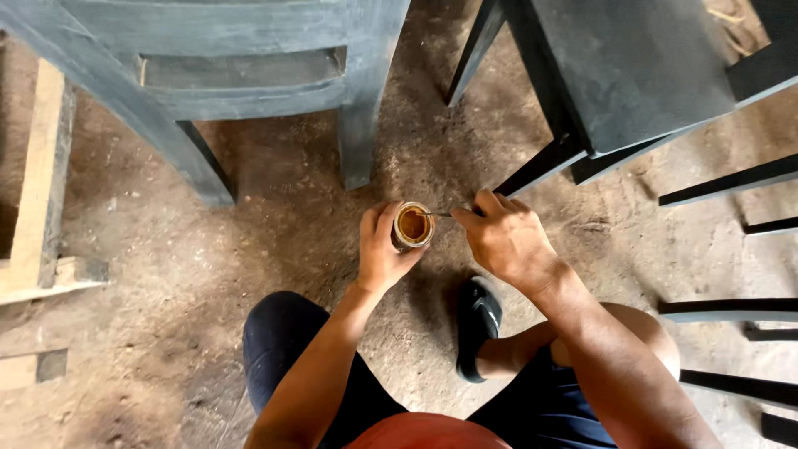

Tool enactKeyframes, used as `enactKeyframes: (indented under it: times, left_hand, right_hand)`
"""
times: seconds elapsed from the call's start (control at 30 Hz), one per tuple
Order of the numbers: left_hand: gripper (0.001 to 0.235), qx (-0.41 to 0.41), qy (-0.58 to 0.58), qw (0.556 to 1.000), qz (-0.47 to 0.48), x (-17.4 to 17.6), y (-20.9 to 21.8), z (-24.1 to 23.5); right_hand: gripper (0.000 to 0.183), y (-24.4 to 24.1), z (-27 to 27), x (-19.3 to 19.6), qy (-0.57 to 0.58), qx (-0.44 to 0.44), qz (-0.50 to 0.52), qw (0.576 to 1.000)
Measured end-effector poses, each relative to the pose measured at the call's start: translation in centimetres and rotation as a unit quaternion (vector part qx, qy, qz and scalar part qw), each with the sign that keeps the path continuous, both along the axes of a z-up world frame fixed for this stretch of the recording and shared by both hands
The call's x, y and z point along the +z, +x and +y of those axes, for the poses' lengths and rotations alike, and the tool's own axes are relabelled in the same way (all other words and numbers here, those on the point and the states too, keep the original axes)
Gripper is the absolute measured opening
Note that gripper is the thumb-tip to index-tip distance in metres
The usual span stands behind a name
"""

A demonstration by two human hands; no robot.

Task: The person scoops wood filler from a container with a small putty knife and applies it onto various joints and surfaces of wooden chairs.

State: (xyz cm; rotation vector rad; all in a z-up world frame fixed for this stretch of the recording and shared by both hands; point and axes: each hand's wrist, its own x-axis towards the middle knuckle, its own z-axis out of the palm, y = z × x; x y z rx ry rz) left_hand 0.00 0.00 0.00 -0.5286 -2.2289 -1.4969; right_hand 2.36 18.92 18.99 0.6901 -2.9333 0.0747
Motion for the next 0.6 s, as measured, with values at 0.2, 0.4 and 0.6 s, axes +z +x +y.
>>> enactKeyframes:
  times: [0.2,0.4,0.6]
  left_hand:
    - [0.081,0.011,-0.033,0.999,0.006,-0.1,-0.2,0.1]
    - [0.086,0.024,-0.029,0.998,0.058,0.8,0.1,-0.2]
    - [0.087,0.030,-0.025,0.999,0.036,0.8,0.3,-0.4]
  right_hand:
    - [0.031,-0.4,-1.0,-0.9,0.029,0.057,0.059,0.996]
    - [0.032,-0.9,-2.3,-2.8,0.069,0.081,0.064,0.992]
    - [0.033,-0.9,-2.3,-1.3,0.145,-0.001,-0.163,0.976]
